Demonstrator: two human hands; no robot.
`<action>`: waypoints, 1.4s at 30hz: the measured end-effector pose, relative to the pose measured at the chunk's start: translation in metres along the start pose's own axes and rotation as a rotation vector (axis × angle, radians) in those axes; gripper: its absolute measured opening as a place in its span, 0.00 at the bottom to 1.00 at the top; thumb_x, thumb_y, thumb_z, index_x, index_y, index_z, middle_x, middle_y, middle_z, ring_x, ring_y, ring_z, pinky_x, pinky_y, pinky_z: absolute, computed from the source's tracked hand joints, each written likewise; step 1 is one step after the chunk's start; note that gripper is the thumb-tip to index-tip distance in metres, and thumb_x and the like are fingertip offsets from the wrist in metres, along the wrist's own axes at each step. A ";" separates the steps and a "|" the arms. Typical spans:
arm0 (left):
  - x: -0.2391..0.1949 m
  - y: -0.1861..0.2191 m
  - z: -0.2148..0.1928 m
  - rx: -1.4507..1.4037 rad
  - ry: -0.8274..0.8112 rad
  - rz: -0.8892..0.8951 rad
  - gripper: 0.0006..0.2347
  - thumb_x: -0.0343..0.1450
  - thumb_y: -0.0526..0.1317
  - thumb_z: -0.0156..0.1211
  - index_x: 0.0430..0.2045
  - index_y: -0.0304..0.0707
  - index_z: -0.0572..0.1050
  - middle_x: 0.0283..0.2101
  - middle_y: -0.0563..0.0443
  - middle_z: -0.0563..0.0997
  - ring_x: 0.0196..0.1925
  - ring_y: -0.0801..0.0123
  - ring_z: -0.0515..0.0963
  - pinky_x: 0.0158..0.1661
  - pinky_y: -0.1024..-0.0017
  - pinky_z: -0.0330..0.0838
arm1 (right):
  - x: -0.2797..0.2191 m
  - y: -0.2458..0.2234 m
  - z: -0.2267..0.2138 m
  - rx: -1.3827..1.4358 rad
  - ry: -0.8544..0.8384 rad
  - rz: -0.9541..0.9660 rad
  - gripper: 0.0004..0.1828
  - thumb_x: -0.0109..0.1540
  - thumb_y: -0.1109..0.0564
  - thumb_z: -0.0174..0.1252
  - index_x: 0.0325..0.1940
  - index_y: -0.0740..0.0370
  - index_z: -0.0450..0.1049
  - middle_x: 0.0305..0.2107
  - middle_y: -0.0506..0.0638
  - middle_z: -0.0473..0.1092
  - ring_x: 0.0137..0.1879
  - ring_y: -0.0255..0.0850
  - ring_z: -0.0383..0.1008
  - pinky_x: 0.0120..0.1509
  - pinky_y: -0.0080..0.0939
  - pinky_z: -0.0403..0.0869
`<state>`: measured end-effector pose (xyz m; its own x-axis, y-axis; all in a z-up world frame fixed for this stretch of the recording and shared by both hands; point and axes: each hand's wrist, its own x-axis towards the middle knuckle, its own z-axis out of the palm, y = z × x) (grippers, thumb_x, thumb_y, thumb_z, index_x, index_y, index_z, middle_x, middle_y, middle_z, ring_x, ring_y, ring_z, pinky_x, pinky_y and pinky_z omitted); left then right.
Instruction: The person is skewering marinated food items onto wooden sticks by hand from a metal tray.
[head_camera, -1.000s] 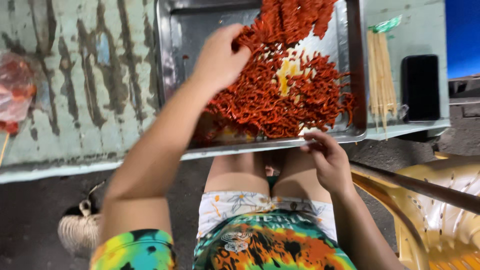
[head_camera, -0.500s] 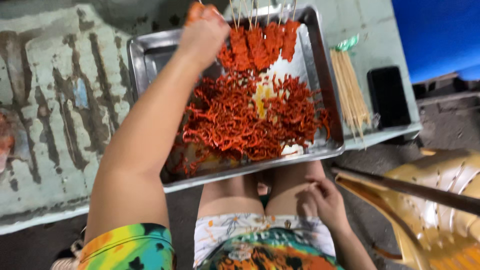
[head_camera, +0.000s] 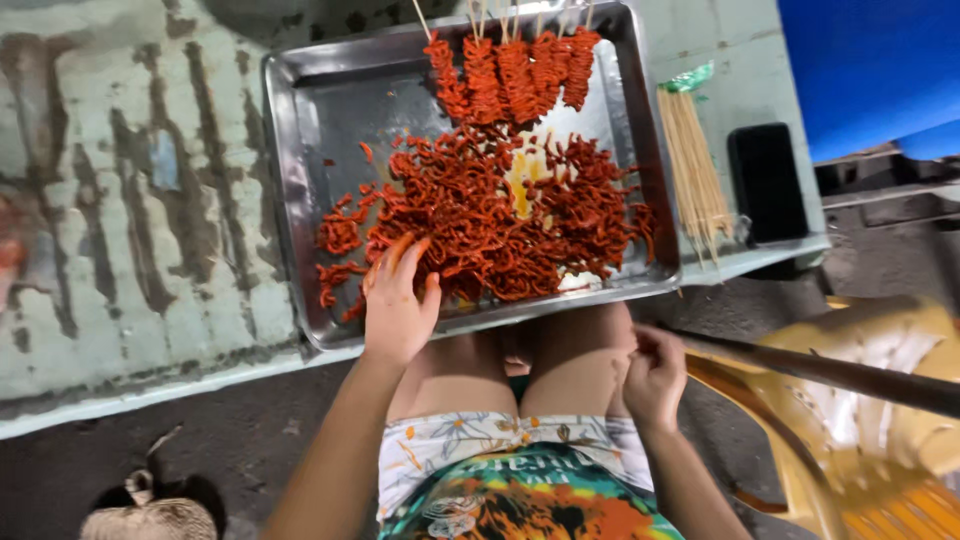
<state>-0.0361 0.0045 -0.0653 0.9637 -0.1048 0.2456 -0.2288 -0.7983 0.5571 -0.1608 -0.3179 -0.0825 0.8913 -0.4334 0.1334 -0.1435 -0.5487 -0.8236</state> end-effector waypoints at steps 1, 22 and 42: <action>-0.008 0.002 0.005 0.004 0.019 -0.031 0.21 0.71 0.40 0.61 0.60 0.39 0.70 0.64 0.40 0.71 0.65 0.46 0.69 0.62 0.49 0.60 | 0.009 0.001 -0.007 0.008 0.033 -0.055 0.21 0.58 0.76 0.43 0.50 0.67 0.75 0.39 0.53 0.69 0.39 0.37 0.70 0.46 0.35 0.72; -0.010 -0.003 0.023 0.221 0.040 -0.165 0.23 0.68 0.45 0.64 0.59 0.41 0.72 0.67 0.40 0.68 0.71 0.45 0.63 0.65 0.46 0.57 | 0.196 0.004 -0.035 -0.504 -0.184 -0.014 0.14 0.60 0.64 0.68 0.48 0.67 0.74 0.44 0.60 0.73 0.45 0.47 0.80 0.51 0.44 0.78; -0.013 -0.004 0.021 0.140 -0.008 -0.161 0.21 0.69 0.45 0.62 0.57 0.40 0.73 0.64 0.39 0.69 0.67 0.44 0.66 0.62 0.46 0.60 | 0.207 0.003 -0.069 -0.457 -0.274 0.145 0.37 0.53 0.65 0.72 0.67 0.64 0.72 0.42 0.58 0.79 0.46 0.40 0.80 0.46 0.41 0.78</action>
<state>-0.0446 -0.0031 -0.0871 0.9875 0.0263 0.1553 -0.0509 -0.8798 0.4727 -0.0063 -0.4592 -0.0192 0.9191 -0.3592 -0.1621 -0.3909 -0.7781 -0.4917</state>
